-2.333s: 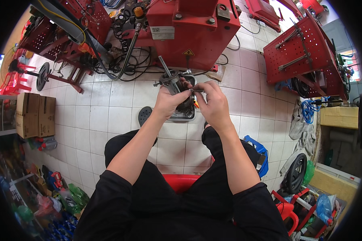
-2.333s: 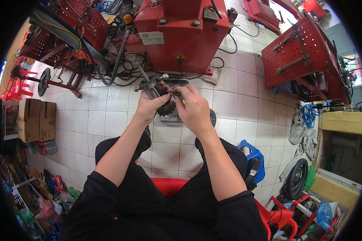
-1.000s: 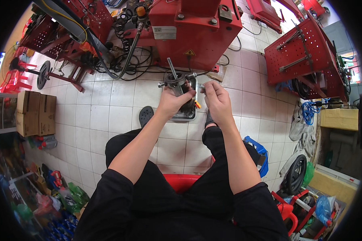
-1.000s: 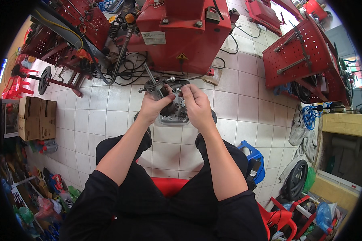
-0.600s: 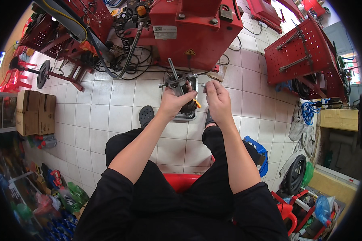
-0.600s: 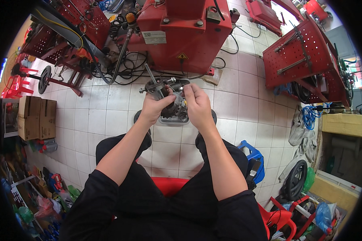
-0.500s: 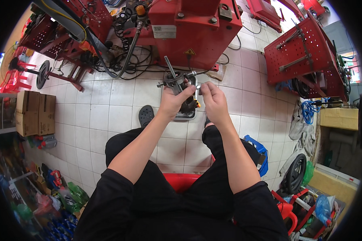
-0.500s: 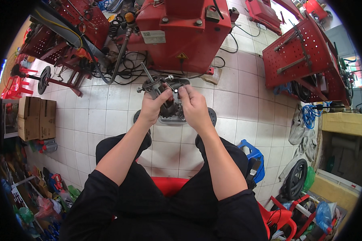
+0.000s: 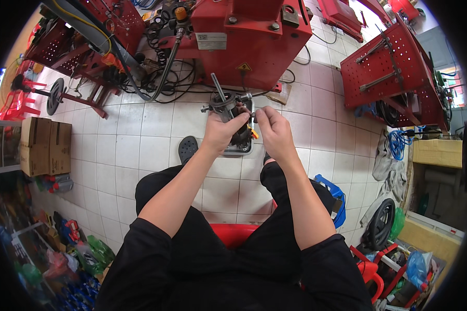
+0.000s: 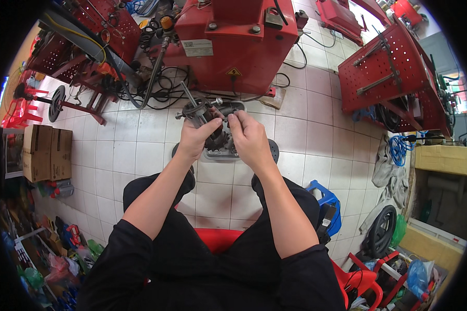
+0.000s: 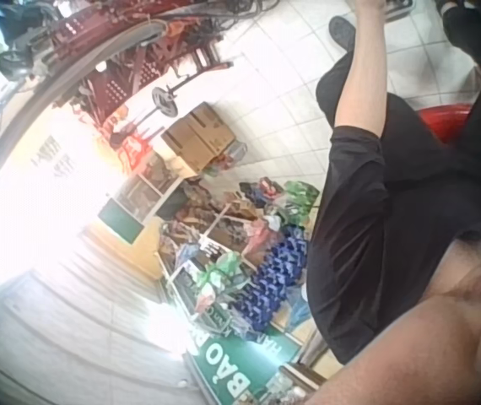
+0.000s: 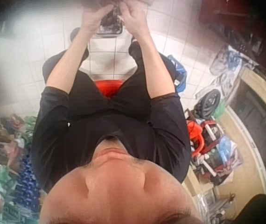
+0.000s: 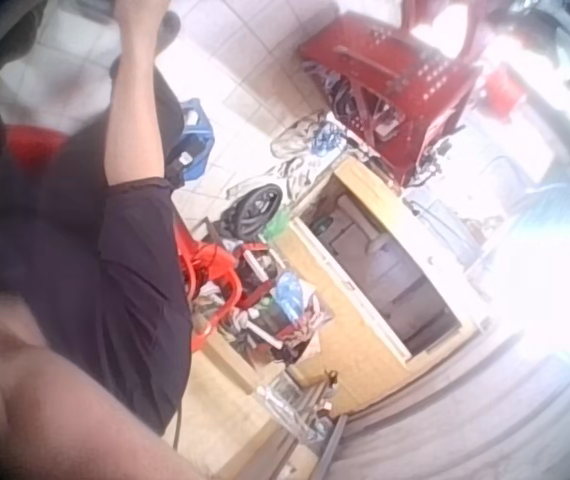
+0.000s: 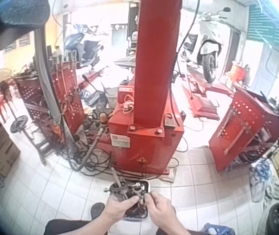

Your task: The person sits on a chair in a workshop and works on a cylindrical mechanical part held in their lap. They use a screwdriver to tighten or loosen screws on the part, rotate it to access different sides, and occasionally place the tool on the floor.

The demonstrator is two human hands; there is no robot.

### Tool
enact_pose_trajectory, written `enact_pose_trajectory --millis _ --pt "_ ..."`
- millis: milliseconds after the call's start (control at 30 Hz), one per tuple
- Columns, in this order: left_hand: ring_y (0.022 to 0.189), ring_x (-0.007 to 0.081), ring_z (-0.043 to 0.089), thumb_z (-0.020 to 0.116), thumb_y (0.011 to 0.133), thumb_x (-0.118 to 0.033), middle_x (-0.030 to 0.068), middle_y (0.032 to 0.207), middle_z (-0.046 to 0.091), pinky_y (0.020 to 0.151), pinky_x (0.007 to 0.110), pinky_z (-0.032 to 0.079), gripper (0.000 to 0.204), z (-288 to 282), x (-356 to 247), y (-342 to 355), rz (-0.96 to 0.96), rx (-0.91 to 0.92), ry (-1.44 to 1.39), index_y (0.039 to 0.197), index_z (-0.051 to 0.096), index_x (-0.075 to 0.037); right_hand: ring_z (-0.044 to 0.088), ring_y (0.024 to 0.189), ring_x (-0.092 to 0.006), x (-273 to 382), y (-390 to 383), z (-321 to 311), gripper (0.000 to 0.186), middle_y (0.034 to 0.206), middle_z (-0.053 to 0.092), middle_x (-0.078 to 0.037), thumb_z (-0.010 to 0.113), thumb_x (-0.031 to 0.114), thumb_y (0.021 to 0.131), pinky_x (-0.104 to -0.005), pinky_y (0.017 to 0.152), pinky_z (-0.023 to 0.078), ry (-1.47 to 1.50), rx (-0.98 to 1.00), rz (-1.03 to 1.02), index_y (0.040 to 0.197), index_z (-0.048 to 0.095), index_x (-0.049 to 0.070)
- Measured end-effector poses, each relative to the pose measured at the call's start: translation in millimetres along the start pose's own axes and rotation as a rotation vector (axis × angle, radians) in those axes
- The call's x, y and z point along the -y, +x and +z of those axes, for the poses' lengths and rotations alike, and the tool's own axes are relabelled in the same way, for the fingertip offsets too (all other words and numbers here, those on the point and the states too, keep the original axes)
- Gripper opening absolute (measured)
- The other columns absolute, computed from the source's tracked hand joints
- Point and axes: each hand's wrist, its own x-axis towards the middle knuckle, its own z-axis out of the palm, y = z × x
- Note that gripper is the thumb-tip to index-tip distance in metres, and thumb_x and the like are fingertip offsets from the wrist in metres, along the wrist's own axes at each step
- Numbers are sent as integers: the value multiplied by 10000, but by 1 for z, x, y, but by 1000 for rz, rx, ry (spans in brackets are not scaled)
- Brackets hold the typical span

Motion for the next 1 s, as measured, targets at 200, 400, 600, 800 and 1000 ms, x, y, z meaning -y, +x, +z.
enact_pose_trajectory --millis 200,400,600,800,1000 --pt "841 119 589 684 781 -16 44 914 618 766 267 482 267 -3 4 0 18 4 40 1015 555 -26 477 551 -194 9 -2 -1 247 612 525 -155 527 212 903 -326 556 403 -31 2 15 869 580 -28" --pt "808 99 588 675 776 5 20 882 623 748 251 479 220 -1 3 0 38 -22 136 969 576 -33 458 537 -141 -14 3 5 285 576 505 -116 546 226 894 -305 522 387 85 -20 43 863 590 -54" --pt "781 82 579 671 773 4 10 854 623 725 239 472 198 -1 4 -1 65 -16 151 945 582 -40 453 528 -85 3 -1 0 364 585 528 -65 587 282 866 -269 489 367 43 78 144 897 612 -80" --pt "760 73 564 675 773 -6 -1 832 620 702 235 463 149 -1 1 -1 76 -27 191 895 598 -42 482 547 -120 -1 2 -3 480 597 542 -65 560 392 870 -293 515 387 38 65 253 840 632 -81" --pt "763 70 566 681 774 -17 -8 836 625 695 233 462 130 1 -1 -3 75 -10 288 889 622 -37 487 593 -150 -6 5 -6 574 617 545 -86 490 476 890 -316 558 399 20 160 471 755 615 -68"
